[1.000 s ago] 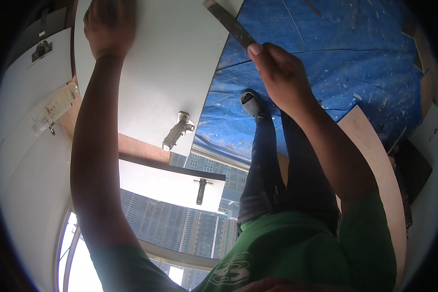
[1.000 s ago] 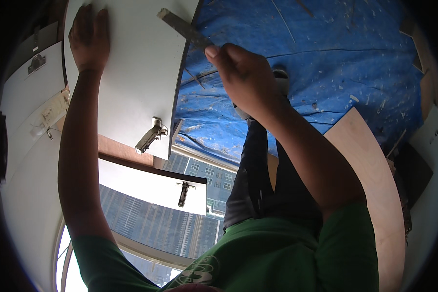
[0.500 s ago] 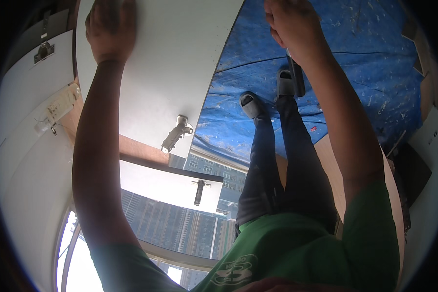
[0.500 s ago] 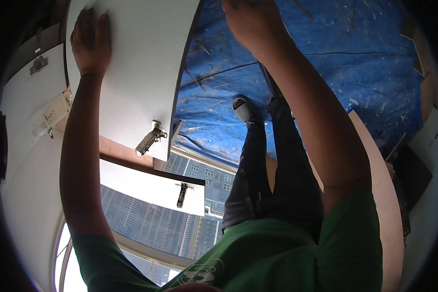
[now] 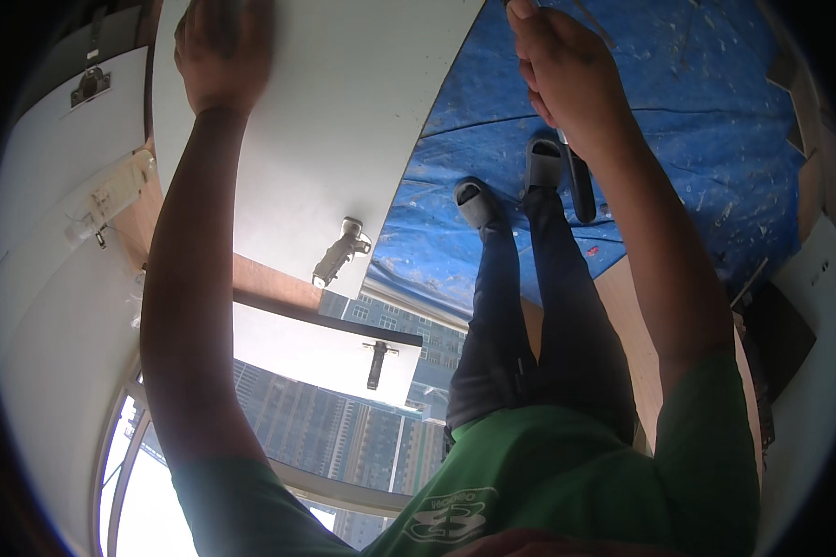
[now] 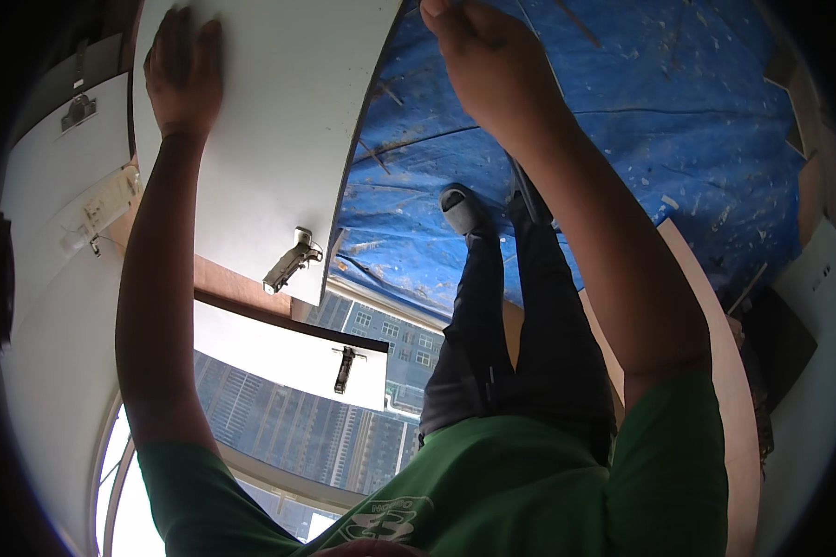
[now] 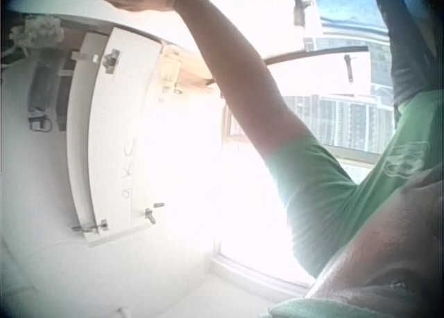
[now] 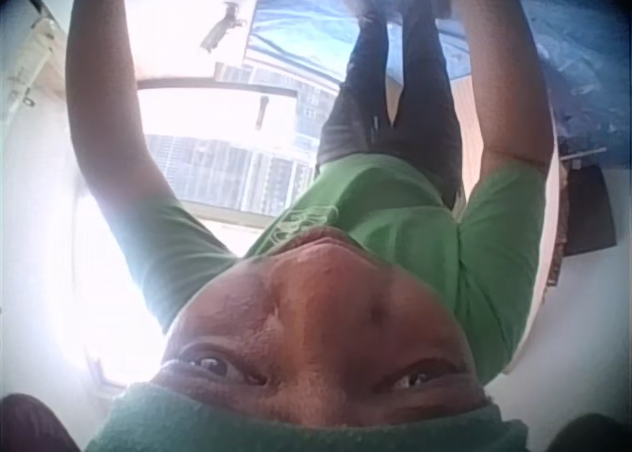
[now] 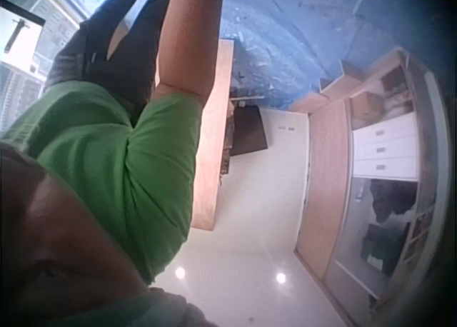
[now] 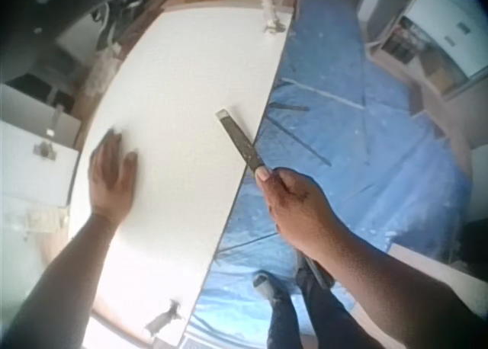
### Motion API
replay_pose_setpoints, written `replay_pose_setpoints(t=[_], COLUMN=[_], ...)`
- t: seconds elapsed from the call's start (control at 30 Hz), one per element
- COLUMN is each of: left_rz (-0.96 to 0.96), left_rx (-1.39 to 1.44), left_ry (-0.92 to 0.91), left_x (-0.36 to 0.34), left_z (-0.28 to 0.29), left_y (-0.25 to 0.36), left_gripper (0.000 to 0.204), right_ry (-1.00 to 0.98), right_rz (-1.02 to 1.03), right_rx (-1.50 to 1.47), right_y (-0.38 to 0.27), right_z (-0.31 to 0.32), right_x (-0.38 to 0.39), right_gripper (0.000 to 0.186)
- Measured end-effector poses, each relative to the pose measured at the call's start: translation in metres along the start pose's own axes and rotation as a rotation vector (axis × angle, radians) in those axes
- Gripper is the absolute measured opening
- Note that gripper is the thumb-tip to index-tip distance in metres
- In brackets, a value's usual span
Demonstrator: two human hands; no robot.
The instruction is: The person uses a metal scraper to remove residue from the edges of white cabinet doors laid on a workbench. They repeatedly scrape along the edges and wipe the surface with their hand, then move to another door and repeat the process.
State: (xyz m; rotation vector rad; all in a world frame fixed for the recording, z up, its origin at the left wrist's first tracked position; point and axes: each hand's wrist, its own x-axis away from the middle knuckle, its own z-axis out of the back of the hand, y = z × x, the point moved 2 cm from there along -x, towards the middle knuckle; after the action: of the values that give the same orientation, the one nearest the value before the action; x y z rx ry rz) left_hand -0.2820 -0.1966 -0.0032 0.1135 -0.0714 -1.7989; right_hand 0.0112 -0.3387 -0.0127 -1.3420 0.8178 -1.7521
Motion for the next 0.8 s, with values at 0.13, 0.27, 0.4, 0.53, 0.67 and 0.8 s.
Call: replay_pose_setpoints(t=[0.13,0.27,0.4,0.53,0.67,0.8], left_rz=[0.011,0.021,0.013,0.006,-0.043,-0.055], left_rx=[-0.012,0.003,0.027,-0.005,0.012,0.051], left_ry=[-0.007,-0.02,0.024,0.032,0.091,0.126], left_x=[0.001,0.002,0.002,0.0,0.003,0.002], left_z=[-0.001,0.001,0.0,0.003,0.002,0.0], left_y=[-0.003,-0.002,-0.003,-0.001,0.001,-0.007], left_gripper=[0.069,0.069,0.068,0.067,0.065,0.063], right_ry=[-0.219,-0.122,-0.015,-0.111,-0.374,-0.352], right_rz=[0.048,-0.12,-0.015,0.178,0.141,0.065], right_rx=[0.156,-0.032,-0.183,0.114,0.084,0.016], right_y=[0.027,0.022,-0.004,0.036,0.068,0.077], right_z=[-0.045,-0.03,-0.006,-0.059,-0.087,-0.089], right_x=[0.097,0.051,0.007,0.084,0.165,0.178], right_gripper=[0.045,0.049,0.049,0.044,0.033,0.031])
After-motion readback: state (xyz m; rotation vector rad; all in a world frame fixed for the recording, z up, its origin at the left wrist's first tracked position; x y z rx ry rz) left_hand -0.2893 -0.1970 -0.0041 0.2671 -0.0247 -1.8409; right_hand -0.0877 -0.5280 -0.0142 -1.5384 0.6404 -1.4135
